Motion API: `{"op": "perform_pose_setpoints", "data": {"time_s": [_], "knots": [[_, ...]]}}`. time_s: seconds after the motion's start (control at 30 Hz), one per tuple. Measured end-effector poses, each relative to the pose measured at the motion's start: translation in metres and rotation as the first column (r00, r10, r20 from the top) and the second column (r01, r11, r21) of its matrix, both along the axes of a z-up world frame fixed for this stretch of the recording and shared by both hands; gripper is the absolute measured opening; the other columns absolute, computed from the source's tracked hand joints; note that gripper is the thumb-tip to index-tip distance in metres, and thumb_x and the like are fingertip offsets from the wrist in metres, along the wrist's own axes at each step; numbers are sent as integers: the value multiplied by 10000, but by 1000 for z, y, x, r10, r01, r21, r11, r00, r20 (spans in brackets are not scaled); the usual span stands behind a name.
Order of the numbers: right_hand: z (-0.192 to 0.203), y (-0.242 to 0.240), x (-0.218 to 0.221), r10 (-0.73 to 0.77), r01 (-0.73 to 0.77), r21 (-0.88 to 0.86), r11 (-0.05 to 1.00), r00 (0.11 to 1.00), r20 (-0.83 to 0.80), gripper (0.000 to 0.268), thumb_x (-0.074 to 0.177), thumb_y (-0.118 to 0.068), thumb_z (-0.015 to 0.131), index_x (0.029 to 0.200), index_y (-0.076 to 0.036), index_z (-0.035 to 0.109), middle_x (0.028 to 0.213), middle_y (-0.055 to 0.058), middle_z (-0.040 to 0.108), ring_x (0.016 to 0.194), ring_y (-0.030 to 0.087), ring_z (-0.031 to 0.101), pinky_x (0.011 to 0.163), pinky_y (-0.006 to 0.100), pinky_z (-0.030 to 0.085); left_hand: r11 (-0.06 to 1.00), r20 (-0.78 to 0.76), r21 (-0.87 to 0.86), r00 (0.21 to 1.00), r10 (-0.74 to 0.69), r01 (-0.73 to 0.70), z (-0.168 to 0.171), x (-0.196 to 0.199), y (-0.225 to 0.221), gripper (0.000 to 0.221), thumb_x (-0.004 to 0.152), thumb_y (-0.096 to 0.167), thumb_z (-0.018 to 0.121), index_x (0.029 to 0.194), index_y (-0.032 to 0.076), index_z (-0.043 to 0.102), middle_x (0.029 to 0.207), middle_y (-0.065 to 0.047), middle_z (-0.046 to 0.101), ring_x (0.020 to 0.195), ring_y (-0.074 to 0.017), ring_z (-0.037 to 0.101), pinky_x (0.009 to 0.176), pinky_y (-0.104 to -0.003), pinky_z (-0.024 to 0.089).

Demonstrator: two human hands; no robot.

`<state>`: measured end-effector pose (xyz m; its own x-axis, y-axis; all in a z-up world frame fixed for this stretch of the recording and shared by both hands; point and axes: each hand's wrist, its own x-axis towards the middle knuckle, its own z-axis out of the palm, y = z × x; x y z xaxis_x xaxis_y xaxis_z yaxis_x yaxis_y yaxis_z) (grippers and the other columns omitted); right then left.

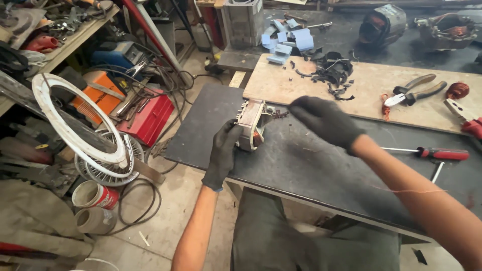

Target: Unwinding copper wire from an electric motor stator and twisting the strands

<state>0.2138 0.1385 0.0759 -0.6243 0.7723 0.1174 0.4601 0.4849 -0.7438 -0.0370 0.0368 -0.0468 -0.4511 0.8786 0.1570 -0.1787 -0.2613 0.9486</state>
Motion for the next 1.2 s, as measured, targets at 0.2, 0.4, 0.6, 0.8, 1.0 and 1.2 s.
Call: {"op": "perform_pose_setpoints", "data": {"time_s": [0.2,0.4,0.6,0.8,1.0,1.2], "knots": [[-60,21,-39,30,-40,27,999,954,299,354,903,-378,709,1240,-273,723,1176,26,775,1188,278,687,1053,466,521,1000,98,6,995,26,-26,22,2,-3,364,949,265,662,1213,15,678,1004,-164,685,972,-257,669,932,-436,554],[-55,-3,-51,101,-98,-25,995,956,276,315,889,-288,705,1191,-211,748,1162,114,776,1187,371,678,1047,512,522,961,-177,-237,979,98,-140,52,-3,5,390,996,296,568,1356,162,637,1303,-147,691,1247,-288,648,1080,-445,494],[-77,-13,-73,-17,7,40,999,972,235,283,864,-314,738,1145,-292,762,1094,-16,788,1137,241,705,972,429,568,981,-230,-137,960,-163,134,26,-32,35,485,1044,238,457,1472,25,532,1421,-257,593,1360,-369,532,1145,-522,435],[-70,-15,-84,-49,11,202,979,982,184,354,885,-219,728,1237,-194,701,1086,88,766,1097,322,714,934,476,570,996,-188,-40,979,-84,77,-15,-46,69,433,890,96,710,1318,43,671,1198,-166,723,1087,-254,680,909,-401,583],[-34,-28,-64,59,-87,137,987,979,197,329,905,-178,681,1228,-127,715,1138,186,748,1145,417,671,996,534,533,988,-236,-158,971,-37,0,18,-34,37,242,934,126,707,1172,135,747,1023,-60,769,877,-135,722,715,-279,612],[-14,-18,-24,-51,51,2,999,980,192,316,987,-229,590,1279,-242,710,1230,125,739,1218,382,655,1041,504,503,992,-280,-126,960,-30,-6,28,-33,30,363,1018,246,654,1350,99,646,1193,-152,729,1032,-210,683,904,-392,583]]}}
